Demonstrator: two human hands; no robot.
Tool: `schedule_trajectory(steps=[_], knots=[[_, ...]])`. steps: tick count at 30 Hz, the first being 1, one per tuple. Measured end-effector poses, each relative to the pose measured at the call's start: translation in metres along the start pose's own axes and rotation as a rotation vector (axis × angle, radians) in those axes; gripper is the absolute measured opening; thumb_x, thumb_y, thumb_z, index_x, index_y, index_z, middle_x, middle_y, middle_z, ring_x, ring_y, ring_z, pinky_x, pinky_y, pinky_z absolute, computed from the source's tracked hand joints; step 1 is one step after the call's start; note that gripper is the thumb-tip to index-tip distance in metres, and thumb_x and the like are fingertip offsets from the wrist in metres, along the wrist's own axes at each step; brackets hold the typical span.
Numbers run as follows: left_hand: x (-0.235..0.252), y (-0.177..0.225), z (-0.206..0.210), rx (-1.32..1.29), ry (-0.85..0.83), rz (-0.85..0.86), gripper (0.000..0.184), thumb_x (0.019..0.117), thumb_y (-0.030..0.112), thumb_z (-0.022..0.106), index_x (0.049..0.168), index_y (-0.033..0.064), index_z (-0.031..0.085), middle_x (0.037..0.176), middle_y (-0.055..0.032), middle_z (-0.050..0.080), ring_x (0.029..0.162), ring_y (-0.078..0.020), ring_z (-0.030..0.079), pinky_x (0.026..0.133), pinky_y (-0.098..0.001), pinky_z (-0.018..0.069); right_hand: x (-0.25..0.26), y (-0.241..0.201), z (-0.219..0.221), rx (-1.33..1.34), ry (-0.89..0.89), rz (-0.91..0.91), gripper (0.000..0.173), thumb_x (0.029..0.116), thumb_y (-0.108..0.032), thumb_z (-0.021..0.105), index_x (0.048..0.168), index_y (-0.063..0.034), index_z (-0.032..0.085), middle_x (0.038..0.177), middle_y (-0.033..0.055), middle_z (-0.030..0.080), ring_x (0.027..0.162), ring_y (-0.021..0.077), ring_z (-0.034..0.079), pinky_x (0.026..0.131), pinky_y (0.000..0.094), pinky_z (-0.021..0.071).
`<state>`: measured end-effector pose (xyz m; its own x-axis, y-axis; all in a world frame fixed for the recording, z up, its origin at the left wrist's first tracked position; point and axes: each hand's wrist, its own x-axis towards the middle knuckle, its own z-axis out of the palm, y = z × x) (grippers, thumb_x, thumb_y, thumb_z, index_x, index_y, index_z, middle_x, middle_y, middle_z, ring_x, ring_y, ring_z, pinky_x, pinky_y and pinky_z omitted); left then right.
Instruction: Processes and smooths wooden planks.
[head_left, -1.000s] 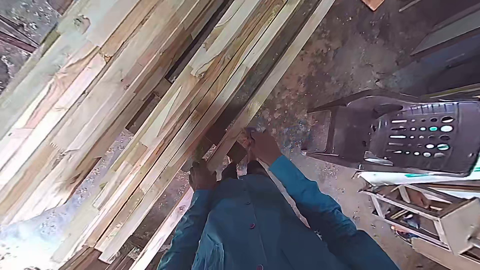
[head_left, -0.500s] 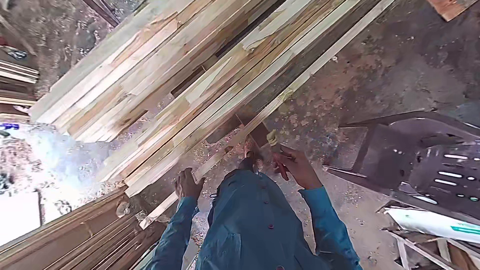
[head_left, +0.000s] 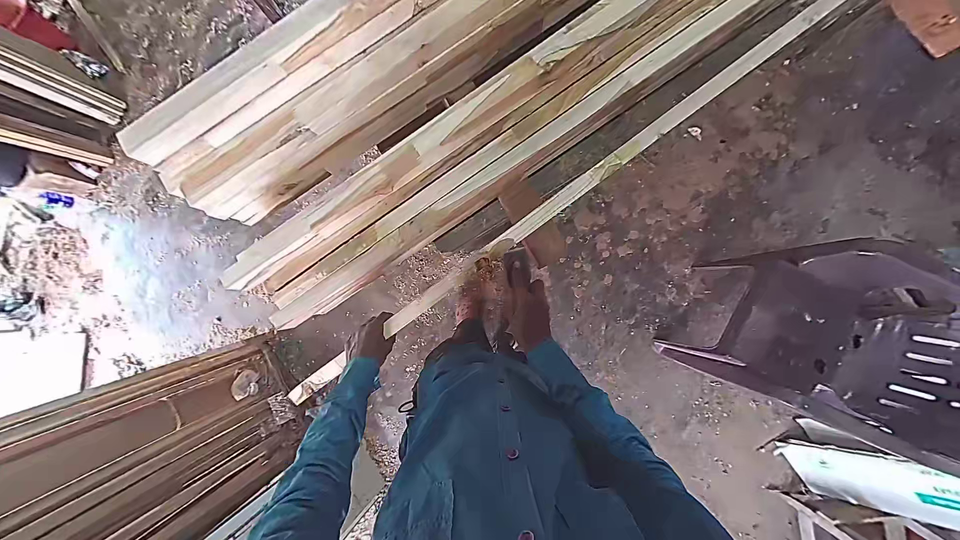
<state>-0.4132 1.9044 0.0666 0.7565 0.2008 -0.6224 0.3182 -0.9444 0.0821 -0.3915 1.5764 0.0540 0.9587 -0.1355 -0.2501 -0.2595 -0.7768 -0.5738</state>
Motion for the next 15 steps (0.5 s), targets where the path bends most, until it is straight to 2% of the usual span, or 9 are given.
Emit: schedule_trajectory(steps=[2, 3, 4, 7, 9, 11, 13, 15], knots=[[-0.009, 0.007, 0.009, 0.018, 0.075, -0.034, 0.05, 0.0938, 0.021, 0.07, 0.143, 0.024, 0.059, 0.135, -0.0132, 0.066, 0.126, -0.037, 0.062, 0.105, -0.0643, 0.0454, 0.014, -0.014, -0.034, 0.009, 0.07, 0.061, 0.053, 0.1026, -0.015, 0.054, 0.155, -0.0098, 0.046, 0.126, 0.0298, 0.058, 0.106, 0.0408, 0.066, 0.088, 0.0524, 0.0579], [-0.013, 0.009, 0.013, 0.031, 0.102, -0.042, 0.053, 0.0928, 0.019, 0.071, 0.144, 0.0237, 0.058, 0.136, -0.0134, 0.065, 0.128, -0.0372, 0.061, 0.107, -0.0635, 0.044, 0.024, -0.021, -0.05, -0.015, 0.091, 0.077, 0.046, 0.102, -0.015, 0.053, 0.146, -0.0039, 0.054, 0.123, 0.0301, 0.061, 0.105, 0.0418, 0.067, 0.088, 0.0528, 0.0578], [-0.015, 0.01, 0.016, 0.049, 0.126, -0.042, 0.055, 0.0921, 0.018, 0.071, 0.145, 0.0237, 0.057, 0.137, -0.0132, 0.065, 0.129, -0.0367, 0.06, 0.108, -0.0627, 0.0432, 0.035, -0.027, -0.063, -0.042, 0.065, 0.109, 0.039, 0.1021, -0.016, 0.053, 0.138, -0.0011, 0.061, 0.12, 0.0295, 0.063, 0.106, 0.0423, 0.067, 0.089, 0.0535, 0.0568], [-0.017, 0.01, 0.017, 0.07, 0.138, -0.027, 0.056, 0.0915, 0.016, 0.071, 0.145, 0.0222, 0.057, 0.136, -0.0136, 0.065, 0.128, -0.0368, 0.06, 0.109, -0.0613, 0.0426, 0.042, -0.055, -0.075, -0.101, -0.12, 0.181, 0.03, 0.1029, -0.018, 0.053, 0.121, 0.002, 0.066, 0.123, 0.0293, 0.063, 0.115, 0.043, 0.065, 0.094, 0.0555, 0.0551], [-0.016, 0.011, 0.011, 0.043, 0.117, -0.021, 0.055, 0.0912, 0.016, 0.071, 0.144, 0.0219, 0.058, 0.136, -0.0144, 0.065, 0.127, -0.0371, 0.061, 0.108, -0.0624, 0.0432, 0.021, -0.081, -0.061, -0.106, -0.227, 0.191, 0.029, 0.1, -0.015, 0.057, 0.119, 0.0052, 0.067, 0.129, 0.0308, 0.06, 0.119, 0.044, 0.062, 0.097, 0.0558, 0.0532], [-0.016, 0.011, 0.007, 0.02, 0.086, -0.014, 0.053, 0.0918, 0.016, 0.07, 0.143, 0.0214, 0.059, 0.136, -0.0148, 0.065, 0.128, -0.0375, 0.061, 0.108, -0.0631, 0.0436, -0.012, -0.11, -0.035, -0.134, -0.317, 0.221, 0.032, 0.1021, -0.02, 0.055, 0.122, 0.0041, 0.063, 0.131, 0.0307, 0.056, 0.109, 0.0426, 0.066, 0.087, 0.0536, 0.0575], [-0.015, 0.006, 0.005, 0.009, 0.071, 0.023, 0.049, 0.094, 0.015, 0.067, 0.142, 0.0196, 0.06, 0.134, -0.0161, 0.065, 0.126, -0.0386, 0.062, 0.105, -0.0634, 0.0453, -0.043, -0.135, -0.007, -0.162, -0.39, 0.22, 0.04, 0.1044, -0.02, 0.054, 0.135, 0.0059, 0.055, 0.137, 0.0321, 0.049, 0.103, 0.0414, 0.068, 0.084, 0.0492, 0.0591], [-0.012, 0.0, 0.005, 0.011, 0.069, 0.056, 0.045, 0.0939, 0.017, 0.066, 0.138, 0.0192, 0.062, 0.131, -0.0159, 0.067, 0.122, -0.0381, 0.064, 0.102, -0.0627, 0.0472, -0.07, -0.155, 0.017, -0.206, -0.46, 0.18, 0.05, 0.1038, -0.017, 0.054, 0.146, 0.0082, 0.044, 0.141, 0.0342, 0.045, 0.106, 0.0416, 0.067, 0.087, 0.0477, 0.0582]])
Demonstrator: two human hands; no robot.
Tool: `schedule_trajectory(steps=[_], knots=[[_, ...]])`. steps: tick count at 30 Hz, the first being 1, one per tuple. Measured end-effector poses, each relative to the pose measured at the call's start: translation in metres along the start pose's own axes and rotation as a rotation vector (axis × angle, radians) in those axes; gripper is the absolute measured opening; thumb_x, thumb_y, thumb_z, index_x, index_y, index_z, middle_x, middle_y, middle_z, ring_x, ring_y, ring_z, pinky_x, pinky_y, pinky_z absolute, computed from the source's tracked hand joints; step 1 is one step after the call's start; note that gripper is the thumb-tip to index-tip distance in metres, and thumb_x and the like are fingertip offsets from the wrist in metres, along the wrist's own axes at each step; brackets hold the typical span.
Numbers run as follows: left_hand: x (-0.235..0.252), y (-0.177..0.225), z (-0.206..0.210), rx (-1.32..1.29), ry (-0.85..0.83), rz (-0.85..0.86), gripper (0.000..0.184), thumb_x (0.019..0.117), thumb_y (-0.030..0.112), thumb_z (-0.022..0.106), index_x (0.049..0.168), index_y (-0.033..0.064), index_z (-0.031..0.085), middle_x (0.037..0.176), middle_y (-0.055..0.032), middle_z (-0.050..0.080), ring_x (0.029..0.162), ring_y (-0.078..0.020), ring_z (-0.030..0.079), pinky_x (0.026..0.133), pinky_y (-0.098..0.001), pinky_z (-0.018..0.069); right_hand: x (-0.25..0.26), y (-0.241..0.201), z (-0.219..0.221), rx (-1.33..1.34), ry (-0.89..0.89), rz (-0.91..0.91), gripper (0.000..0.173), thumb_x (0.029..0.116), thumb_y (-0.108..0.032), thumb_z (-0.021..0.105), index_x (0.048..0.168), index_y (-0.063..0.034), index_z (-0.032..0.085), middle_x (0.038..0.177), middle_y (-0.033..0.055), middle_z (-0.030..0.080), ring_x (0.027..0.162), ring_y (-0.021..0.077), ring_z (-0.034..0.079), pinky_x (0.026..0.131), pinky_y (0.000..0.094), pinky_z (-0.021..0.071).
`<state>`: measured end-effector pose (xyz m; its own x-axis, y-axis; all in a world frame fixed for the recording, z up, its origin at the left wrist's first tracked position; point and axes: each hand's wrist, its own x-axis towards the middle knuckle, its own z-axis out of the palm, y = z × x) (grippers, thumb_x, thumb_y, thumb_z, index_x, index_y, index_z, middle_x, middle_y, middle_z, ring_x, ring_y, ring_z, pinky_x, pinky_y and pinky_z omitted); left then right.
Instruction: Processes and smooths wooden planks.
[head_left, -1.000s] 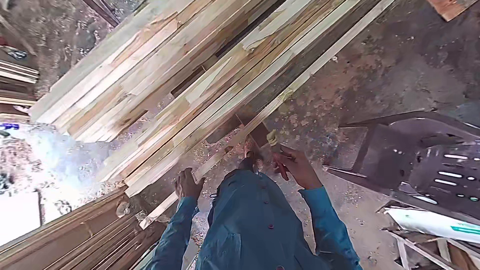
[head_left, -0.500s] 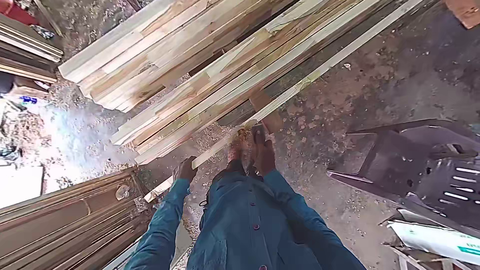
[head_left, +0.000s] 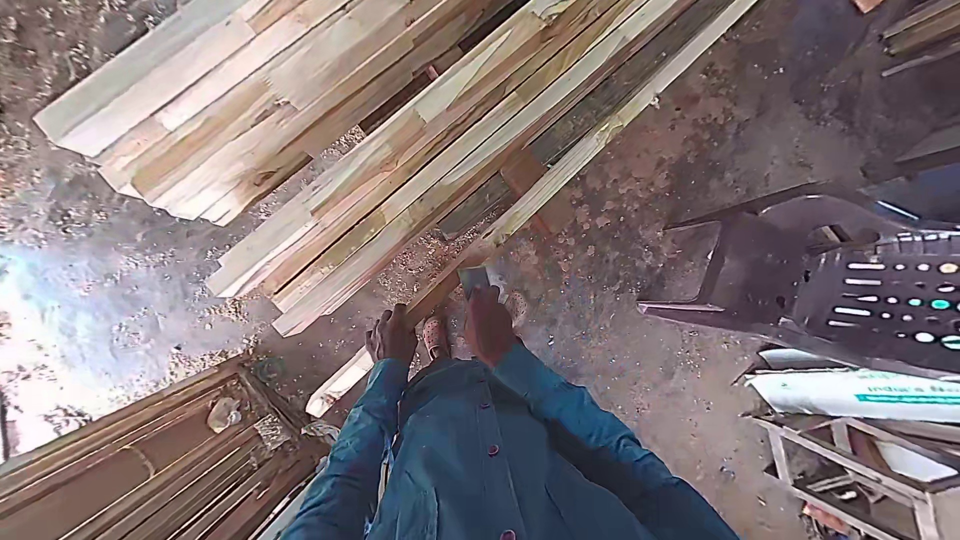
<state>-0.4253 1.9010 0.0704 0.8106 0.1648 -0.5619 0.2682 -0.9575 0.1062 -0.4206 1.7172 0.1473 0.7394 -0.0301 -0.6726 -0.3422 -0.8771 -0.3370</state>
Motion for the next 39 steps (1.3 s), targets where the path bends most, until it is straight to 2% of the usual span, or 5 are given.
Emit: schedule_trajectory(steps=[5, 12, 24, 33, 39], knots=[[-0.003, -0.013, 0.017, 0.126, 0.142, 0.165, 0.057, 0.0961, 0.008, 0.058, 0.152, 0.0177, 0.05, 0.134, -0.0209, 0.062, 0.123, -0.0421, 0.06, 0.099, -0.0629, 0.0461, -0.017, 0.004, 0.0, 0.097, 0.102, 0.012, 0.039, 0.1042, -0.022, 0.053, 0.139, -0.0033, 0.056, 0.128, 0.0283, 0.059, 0.102, 0.0405, 0.069, 0.086, 0.0534, 0.0585], [0.002, -0.022, 0.03, 0.249, 0.164, 0.286, 0.059, 0.0969, -0.003, 0.056, 0.153, 0.007, 0.042, 0.135, -0.026, 0.058, 0.126, -0.0442, 0.057, 0.099, -0.0616, 0.0462, 0.071, 0.077, 0.0, 0.175, 0.579, -0.031, 0.059, 0.1055, -0.014, 0.05, 0.162, -0.0131, 0.034, 0.133, 0.0304, 0.056, 0.11, 0.0426, 0.066, 0.093, 0.0531, 0.0568], [-0.008, -0.025, 0.046, 0.197, 0.141, 0.341, 0.07, 0.0953, -0.007, 0.059, 0.159, 0.0029, 0.031, 0.149, -0.0343, 0.047, 0.138, -0.051, 0.048, 0.112, -0.0698, 0.0331, 0.057, 0.012, -0.076, -0.054, 0.305, 0.266, 0.043, 0.0971, -0.016, 0.064, 0.132, 0.0085, 0.058, 0.135, 0.0363, 0.055, 0.124, 0.0505, 0.057, 0.1, 0.0623, 0.0505], [-0.006, -0.024, 0.039, 0.161, 0.156, 0.34, 0.062, 0.0948, -0.004, 0.061, 0.154, 0.0041, 0.043, 0.144, -0.028, 0.054, 0.135, -0.0472, 0.052, 0.107, -0.0692, 0.0388, -0.03, -0.053, 0.02, -0.132, -0.071, 0.082, 0.039, 0.0982, -0.014, 0.06, 0.131, 0.0058, 0.059, 0.132, 0.0329, 0.053, 0.113, 0.0447, 0.063, 0.091, 0.0559, 0.055], [0.064, -0.063, -0.008, -0.641, -0.798, 0.417, 0.031, 0.0964, 0.02, 0.071, 0.119, -0.0003, 0.064, 0.093, -0.0087, 0.069, 0.075, -0.0148, 0.066, 0.074, -0.0349, 0.0584, -0.027, 0.038, -0.035, 0.465, 0.037, -0.084, 0.036, 0.1105, -0.023, 0.046, 0.134, -0.0005, 0.061, 0.092, 0.0131, 0.066, 0.065, 0.017, 0.061, 0.061, 0.034, 0.054]])
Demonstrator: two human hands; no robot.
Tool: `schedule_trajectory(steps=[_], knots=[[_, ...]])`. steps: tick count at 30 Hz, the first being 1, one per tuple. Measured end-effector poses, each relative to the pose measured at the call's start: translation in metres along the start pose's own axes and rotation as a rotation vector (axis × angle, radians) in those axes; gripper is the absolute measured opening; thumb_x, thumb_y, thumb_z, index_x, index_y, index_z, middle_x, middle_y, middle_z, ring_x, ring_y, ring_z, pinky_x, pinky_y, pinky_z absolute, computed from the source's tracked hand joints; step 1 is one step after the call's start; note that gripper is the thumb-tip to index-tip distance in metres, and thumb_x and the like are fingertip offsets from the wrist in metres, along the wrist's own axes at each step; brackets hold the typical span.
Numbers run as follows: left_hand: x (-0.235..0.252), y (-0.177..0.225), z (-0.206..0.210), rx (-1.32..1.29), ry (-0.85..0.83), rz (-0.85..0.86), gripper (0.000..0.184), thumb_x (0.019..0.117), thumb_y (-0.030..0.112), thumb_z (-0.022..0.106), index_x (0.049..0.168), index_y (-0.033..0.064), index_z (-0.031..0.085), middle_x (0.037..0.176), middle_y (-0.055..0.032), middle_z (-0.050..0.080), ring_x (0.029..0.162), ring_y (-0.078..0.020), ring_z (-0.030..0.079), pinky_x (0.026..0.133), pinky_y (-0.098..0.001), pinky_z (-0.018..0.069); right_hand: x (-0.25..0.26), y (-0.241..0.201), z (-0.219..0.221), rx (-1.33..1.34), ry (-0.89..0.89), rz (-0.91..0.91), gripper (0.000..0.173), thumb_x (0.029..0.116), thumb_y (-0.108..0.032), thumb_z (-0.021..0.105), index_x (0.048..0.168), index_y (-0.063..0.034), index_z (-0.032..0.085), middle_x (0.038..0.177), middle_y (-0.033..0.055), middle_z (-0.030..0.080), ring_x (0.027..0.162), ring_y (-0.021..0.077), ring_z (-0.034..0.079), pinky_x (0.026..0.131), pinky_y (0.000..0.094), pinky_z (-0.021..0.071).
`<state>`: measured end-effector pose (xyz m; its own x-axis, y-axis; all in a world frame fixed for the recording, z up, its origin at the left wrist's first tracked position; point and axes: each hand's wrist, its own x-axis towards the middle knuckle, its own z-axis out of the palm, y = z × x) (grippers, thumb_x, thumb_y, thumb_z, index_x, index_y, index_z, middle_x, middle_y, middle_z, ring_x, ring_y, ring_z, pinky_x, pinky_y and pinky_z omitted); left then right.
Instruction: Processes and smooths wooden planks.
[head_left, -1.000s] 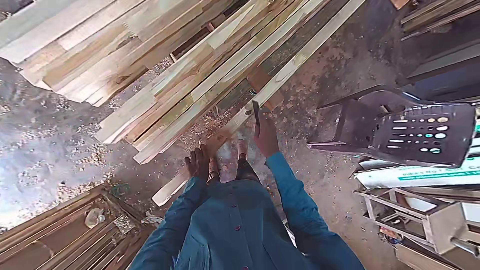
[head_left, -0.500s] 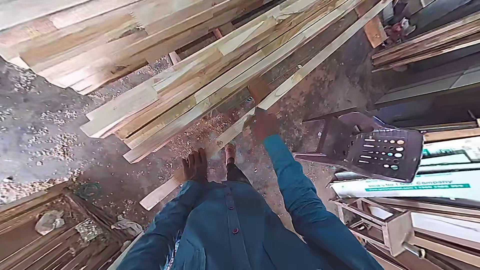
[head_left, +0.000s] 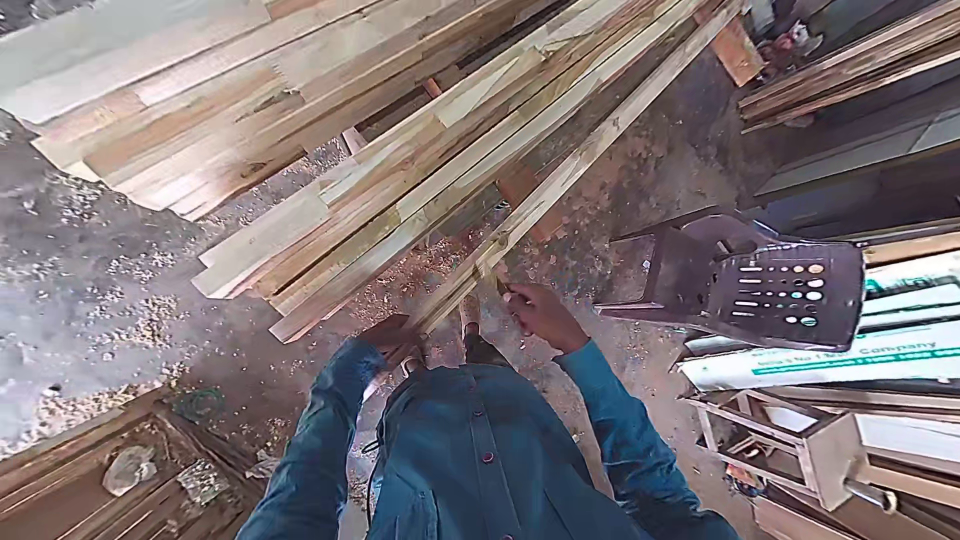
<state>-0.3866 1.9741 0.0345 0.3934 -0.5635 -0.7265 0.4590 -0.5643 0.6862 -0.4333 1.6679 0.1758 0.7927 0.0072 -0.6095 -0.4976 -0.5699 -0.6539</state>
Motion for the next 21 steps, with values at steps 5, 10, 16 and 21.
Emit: schedule_trajectory(steps=[5, 10, 16, 21], knots=[[0.011, -0.007, -0.016, -0.14, -0.05, -0.061, 0.039, 0.0956, 0.032, 0.069, 0.119, 0.0021, 0.062, 0.088, -0.0073, 0.07, 0.063, -0.0154, 0.068, 0.059, -0.0317, 0.0594, 0.017, 0.008, -0.024, 0.218, 0.152, 0.006, 0.035, 0.1115, -0.027, 0.046, 0.129, -0.0011, 0.06, 0.085, 0.0088, 0.06, 0.058, 0.0127, 0.054, 0.052, 0.028, 0.0489], [-0.024, 0.04, 0.046, 0.664, 0.604, -0.166, 0.067, 0.096, 0.017, 0.063, 0.158, 0.0307, 0.042, 0.137, -0.0227, 0.06, 0.124, -0.045, 0.06, 0.101, -0.0655, 0.0466, 0.016, 0.013, -0.027, 0.23, 0.306, -0.093, 0.032, 0.1096, -0.023, 0.051, 0.13, 0.0004, 0.06, 0.088, 0.0146, 0.067, 0.062, 0.019, 0.065, 0.06, 0.0352, 0.0587], [-0.009, 0.02, 0.075, 0.869, 0.803, -0.143, 0.081, 0.0943, -0.004, 0.056, 0.162, 0.0309, 0.031, 0.135, -0.0249, 0.06, 0.126, -0.0496, 0.056, 0.103, -0.0694, 0.0403, 0.092, 0.049, 0.002, -0.249, 0.516, -0.22, 0.065, 0.0985, -0.01, 0.064, 0.159, -0.0193, 0.042, 0.118, 0.0197, 0.069, 0.104, 0.0357, 0.068, 0.094, 0.0539, 0.0545], [-0.014, 0.024, 0.07, 0.822, 0.803, -0.142, 0.078, 0.0959, -0.002, 0.056, 0.162, 0.0336, 0.033, 0.129, -0.0242, 0.063, 0.123, -0.0471, 0.059, 0.103, -0.0666, 0.0426, 0.068, 0.047, 0.036, -0.433, 0.43, 0.058, 0.06, 0.1019, -0.009, 0.055, 0.159, -0.0195, 0.042, 0.132, 0.03, 0.058, 0.112, 0.0429, 0.065, 0.095, 0.0542, 0.056]])
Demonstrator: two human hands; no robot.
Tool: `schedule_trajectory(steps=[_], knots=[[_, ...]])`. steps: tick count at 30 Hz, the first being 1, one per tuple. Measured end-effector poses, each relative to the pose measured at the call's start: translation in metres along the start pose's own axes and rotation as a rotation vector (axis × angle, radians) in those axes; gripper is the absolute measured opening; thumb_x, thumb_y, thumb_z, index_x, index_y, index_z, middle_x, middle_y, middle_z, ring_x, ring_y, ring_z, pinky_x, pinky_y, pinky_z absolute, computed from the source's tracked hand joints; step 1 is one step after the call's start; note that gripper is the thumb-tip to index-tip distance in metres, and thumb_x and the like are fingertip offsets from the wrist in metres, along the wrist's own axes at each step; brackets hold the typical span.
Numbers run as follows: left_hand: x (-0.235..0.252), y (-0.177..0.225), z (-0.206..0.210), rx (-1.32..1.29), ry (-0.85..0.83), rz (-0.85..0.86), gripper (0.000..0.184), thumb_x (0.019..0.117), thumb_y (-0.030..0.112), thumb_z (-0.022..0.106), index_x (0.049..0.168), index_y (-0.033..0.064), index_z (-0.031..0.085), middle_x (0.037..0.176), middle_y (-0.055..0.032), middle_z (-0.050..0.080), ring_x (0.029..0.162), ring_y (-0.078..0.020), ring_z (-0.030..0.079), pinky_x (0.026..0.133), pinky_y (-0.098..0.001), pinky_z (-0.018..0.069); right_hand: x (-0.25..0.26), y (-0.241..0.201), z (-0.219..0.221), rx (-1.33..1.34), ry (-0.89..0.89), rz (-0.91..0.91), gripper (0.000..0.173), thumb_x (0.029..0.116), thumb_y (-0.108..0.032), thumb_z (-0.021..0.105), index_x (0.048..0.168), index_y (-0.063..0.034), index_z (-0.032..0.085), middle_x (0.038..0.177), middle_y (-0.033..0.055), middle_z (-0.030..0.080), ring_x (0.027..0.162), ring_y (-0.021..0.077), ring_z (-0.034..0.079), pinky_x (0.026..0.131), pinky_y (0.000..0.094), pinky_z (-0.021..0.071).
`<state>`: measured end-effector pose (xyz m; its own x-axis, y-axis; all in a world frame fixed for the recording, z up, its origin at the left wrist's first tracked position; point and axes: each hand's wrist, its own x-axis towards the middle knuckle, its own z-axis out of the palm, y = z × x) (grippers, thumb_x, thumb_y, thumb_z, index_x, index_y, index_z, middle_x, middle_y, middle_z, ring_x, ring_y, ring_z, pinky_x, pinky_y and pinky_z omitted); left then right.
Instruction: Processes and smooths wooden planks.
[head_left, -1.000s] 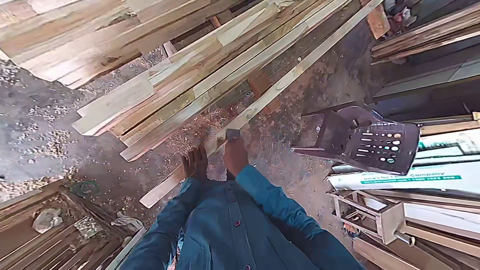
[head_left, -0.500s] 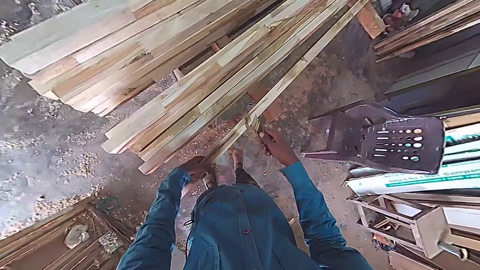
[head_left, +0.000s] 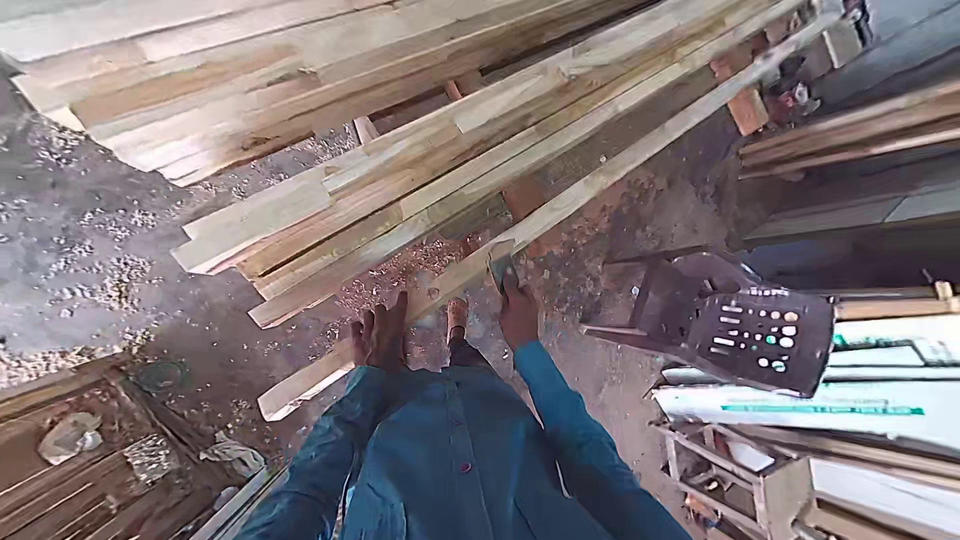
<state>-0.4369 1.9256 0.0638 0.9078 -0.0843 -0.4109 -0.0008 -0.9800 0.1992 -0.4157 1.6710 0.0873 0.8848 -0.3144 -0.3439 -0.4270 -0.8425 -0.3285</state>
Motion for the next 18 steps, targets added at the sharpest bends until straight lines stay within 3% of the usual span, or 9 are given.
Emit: schedule_trajectory(steps=[2, 4, 6, 8, 9, 11, 13, 15, 18], knots=[[-0.002, 0.003, 0.01, 0.034, 0.009, -0.012, 0.079, 0.097, -0.006, 0.054, 0.163, 0.0313, 0.03, 0.135, -0.0273, 0.06, 0.128, -0.0504, 0.056, 0.106, -0.0678, 0.0403, -0.015, -0.012, -0.029, -0.104, -0.094, 0.051, 0.056, 0.0999, -0.005, 0.054, 0.155, -0.0171, 0.049, 0.133, 0.0292, 0.058, 0.115, 0.0439, 0.063, 0.098, 0.055, 0.0533], [-0.006, 0.002, 0.025, 0.06, 0.031, 0.008, 0.085, 0.0964, -0.009, 0.055, 0.165, 0.0315, 0.025, 0.141, -0.0327, 0.054, 0.13, -0.0551, 0.052, 0.106, -0.071, 0.0377, -0.011, -0.019, -0.052, -0.15, -0.111, -0.007, 0.057, 0.098, -0.003, 0.056, 0.154, -0.0144, 0.049, 0.134, 0.0302, 0.056, 0.116, 0.0472, 0.061, 0.095, 0.0588, 0.0534], [-0.011, 0.001, 0.036, 0.067, 0.042, 0.022, 0.091, 0.0948, -0.009, 0.058, 0.166, 0.0334, 0.02, 0.145, -0.0352, 0.049, 0.13, -0.0576, 0.051, 0.106, -0.073, 0.0363, 0.0, -0.022, -0.065, -0.228, -0.16, -0.182, 0.053, 0.1032, -0.013, 0.055, 0.155, -0.0156, 0.046, 0.134, 0.0311, 0.057, 0.111, 0.0474, 0.064, 0.09, 0.0596, 0.0559], [-0.008, -0.001, 0.034, 0.066, 0.046, 0.017, 0.092, 0.0942, -0.009, 0.059, 0.166, 0.0346, 0.02, 0.147, -0.0352, 0.048, 0.131, -0.0572, 0.051, 0.107, -0.073, 0.0355, 0.011, -0.023, -0.065, -0.377, -0.153, -0.436, 0.046, 0.1064, -0.025, 0.055, 0.152, -0.0231, 0.052, 0.122, 0.0278, 0.062, 0.102, 0.0437, 0.068, 0.083, 0.0577, 0.0576], [-0.006, -0.001, 0.033, 0.064, 0.057, 0.018, 0.091, 0.0944, -0.008, 0.059, 0.165, 0.0343, 0.022, 0.144, -0.0351, 0.05, 0.129, -0.0565, 0.053, 0.107, -0.0729, 0.0365, 0.015, -0.021, -0.062, -0.457, -0.116, -0.579, 0.045, 0.1052, -0.022, 0.057, 0.149, -0.0284, 0.055, 0.12, 0.0252, 0.064, 0.102, 0.0425, 0.067, 0.086, 0.0588, 0.0554], [-0.005, -0.002, 0.034, 0.038, 0.075, 0.022, 0.089, 0.0941, -0.008, 0.06, 0.164, 0.034, 0.026, 0.137, -0.0347, 0.055, 0.124, -0.0556, 0.056, 0.104, -0.0725, 0.0392, 0.02, -0.017, -0.057, -0.566, -0.072, -0.81, 0.059, 0.0965, -0.007, 0.065, 0.147, -0.0382, 0.057, 0.129, 0.0223, 0.063, 0.116, 0.0437, 0.062, 0.103, 0.0661, 0.0433], [-0.003, -0.003, 0.034, 0.032, 0.077, 0.008, 0.088, 0.0936, -0.007, 0.06, 0.163, 0.036, 0.027, 0.13, -0.0309, 0.059, 0.119, -0.052, 0.059, 0.102, -0.0691, 0.0425, 0.035, -0.013, -0.055, -0.639, -0.034, -0.972, 0.06, 0.0951, -0.004, 0.065, 0.142, -0.0406, 0.06, 0.129, 0.0209, 0.06, 0.119, 0.0428, 0.058, 0.108, 0.0652, 0.0376], [-0.002, -0.004, 0.031, 0.027, 0.053, -0.001, 0.087, 0.095, -0.005, 0.059, 0.163, 0.0375, 0.026, 0.131, -0.0293, 0.059, 0.121, -0.0502, 0.059, 0.101, -0.0669, 0.0434, 0.057, -0.006, -0.06, -0.646, -0.005, -1.031, 0.058, 0.0922, -0.002, 0.067, 0.137, -0.0381, 0.064, 0.122, 0.02, 0.062, 0.116, 0.0411, 0.059, 0.106, 0.0646, 0.038], [-0.004, -0.003, 0.031, 0.006, 0.06, -0.009, 0.086, 0.0957, -0.006, 0.057, 0.163, 0.0382, 0.027, 0.133, -0.0297, 0.059, 0.124, -0.051, 0.058, 0.103, -0.0676, 0.0425, 0.095, 0.008, -0.088, -0.737, -0.072, -0.952, 0.064, 0.0914, 0.004, 0.064, 0.141, -0.0365, 0.061, 0.126, 0.0276, 0.058, 0.118, 0.0481, 0.056, 0.108, 0.0707, 0.0318]])
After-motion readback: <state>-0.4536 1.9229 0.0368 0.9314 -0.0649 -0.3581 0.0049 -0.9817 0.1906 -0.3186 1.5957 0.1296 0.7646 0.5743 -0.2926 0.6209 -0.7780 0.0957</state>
